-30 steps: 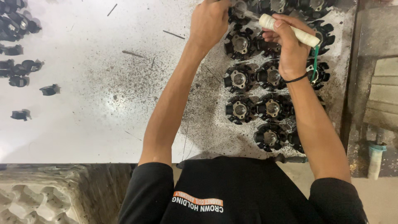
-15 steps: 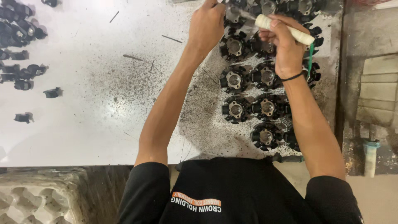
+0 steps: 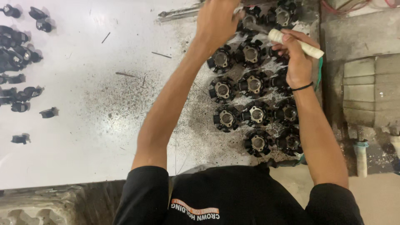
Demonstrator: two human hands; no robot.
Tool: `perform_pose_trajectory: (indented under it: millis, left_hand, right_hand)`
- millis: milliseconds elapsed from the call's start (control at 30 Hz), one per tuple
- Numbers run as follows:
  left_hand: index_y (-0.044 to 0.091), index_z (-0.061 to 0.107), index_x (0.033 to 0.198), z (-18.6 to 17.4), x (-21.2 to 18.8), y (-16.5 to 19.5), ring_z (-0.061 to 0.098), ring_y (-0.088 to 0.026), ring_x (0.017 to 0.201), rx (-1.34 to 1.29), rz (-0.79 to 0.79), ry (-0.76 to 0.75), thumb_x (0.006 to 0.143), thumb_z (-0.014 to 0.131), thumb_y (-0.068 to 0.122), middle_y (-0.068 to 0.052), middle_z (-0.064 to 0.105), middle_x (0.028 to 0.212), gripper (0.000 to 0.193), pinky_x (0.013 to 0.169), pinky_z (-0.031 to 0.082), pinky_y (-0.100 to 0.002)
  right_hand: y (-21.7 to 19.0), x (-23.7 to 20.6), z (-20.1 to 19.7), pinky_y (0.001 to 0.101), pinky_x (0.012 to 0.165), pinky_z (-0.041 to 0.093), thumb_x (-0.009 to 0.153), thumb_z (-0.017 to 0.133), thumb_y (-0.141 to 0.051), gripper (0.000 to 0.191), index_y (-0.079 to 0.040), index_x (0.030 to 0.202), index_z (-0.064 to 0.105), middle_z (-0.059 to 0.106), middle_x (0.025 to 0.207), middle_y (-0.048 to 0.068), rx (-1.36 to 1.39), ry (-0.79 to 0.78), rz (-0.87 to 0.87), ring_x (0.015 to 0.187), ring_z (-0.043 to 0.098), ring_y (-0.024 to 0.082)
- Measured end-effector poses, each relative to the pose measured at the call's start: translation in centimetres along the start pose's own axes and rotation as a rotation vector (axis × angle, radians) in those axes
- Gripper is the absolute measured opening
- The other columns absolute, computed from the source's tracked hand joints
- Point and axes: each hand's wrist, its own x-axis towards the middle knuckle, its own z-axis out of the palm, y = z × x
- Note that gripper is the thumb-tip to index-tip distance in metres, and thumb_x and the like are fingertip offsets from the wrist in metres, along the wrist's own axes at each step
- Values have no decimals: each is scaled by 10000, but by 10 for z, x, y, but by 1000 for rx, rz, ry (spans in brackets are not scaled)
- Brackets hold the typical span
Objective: The person solders wire leads onto black plastic motor housings arranged on the workbench, one at a time, using a soldering iron. They then use a bench test machine with probe leads on the soldered parts, place the housings into a plastic tray, and snap small black components onto a slotted rack strip.
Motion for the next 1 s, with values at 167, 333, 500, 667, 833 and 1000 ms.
perform_pose_trajectory:
  millis: [167,333,500,667,833,1000]
  left_hand:
    - [60,775,989,75,-28,-24,637,-297,1061,-252,5,92,835,716,69,-70,677,1034,165,858,573,-450]
    - [89,799,914,88,-29,-33,692,-325,897,-185,41,137,849,703,40,-89,672,1010,126,748,580,-457]
    - [104,809,884,85,-25,-26,725,-343,782,-207,1,160,817,707,55,-89,715,985,131,685,594,-455]
    - [67,800,826,77,-11,-23,701,-422,736,-187,52,116,731,723,41,-209,701,970,125,649,585,-490]
    - [55,803,859,69,-13,-26,704,-426,776,-273,51,58,756,718,27,-222,709,943,137,702,590,-493]
    - [43,793,840,77,-11,-29,701,-430,821,-322,13,84,775,714,15,-219,711,921,106,742,586,-500]
  right_hand:
    - [1,1,-1,274,759,543,1054,710,-177,303,54,1249,713,768,1088,180,-35,-6,6,892,738,188]
    - [5,-1,0,277,764,549,1057,727,-180,304,46,1259,722,773,1098,181,-66,7,-27,892,742,186]
    - [3,-2,1,291,778,567,1075,718,-173,297,43,1278,714,771,1120,189,-63,-44,-85,927,751,194]
    - [0,0,2,279,751,549,1055,713,-177,289,43,1242,725,781,1092,182,-81,-6,2,896,750,185]
    - [1,0,3,279,756,546,1050,716,-186,299,44,1241,720,777,1097,177,-60,-10,-22,890,742,185]
    - [2,0,3,274,761,547,1045,724,-173,295,47,1240,718,778,1089,181,-76,0,3,885,748,188]
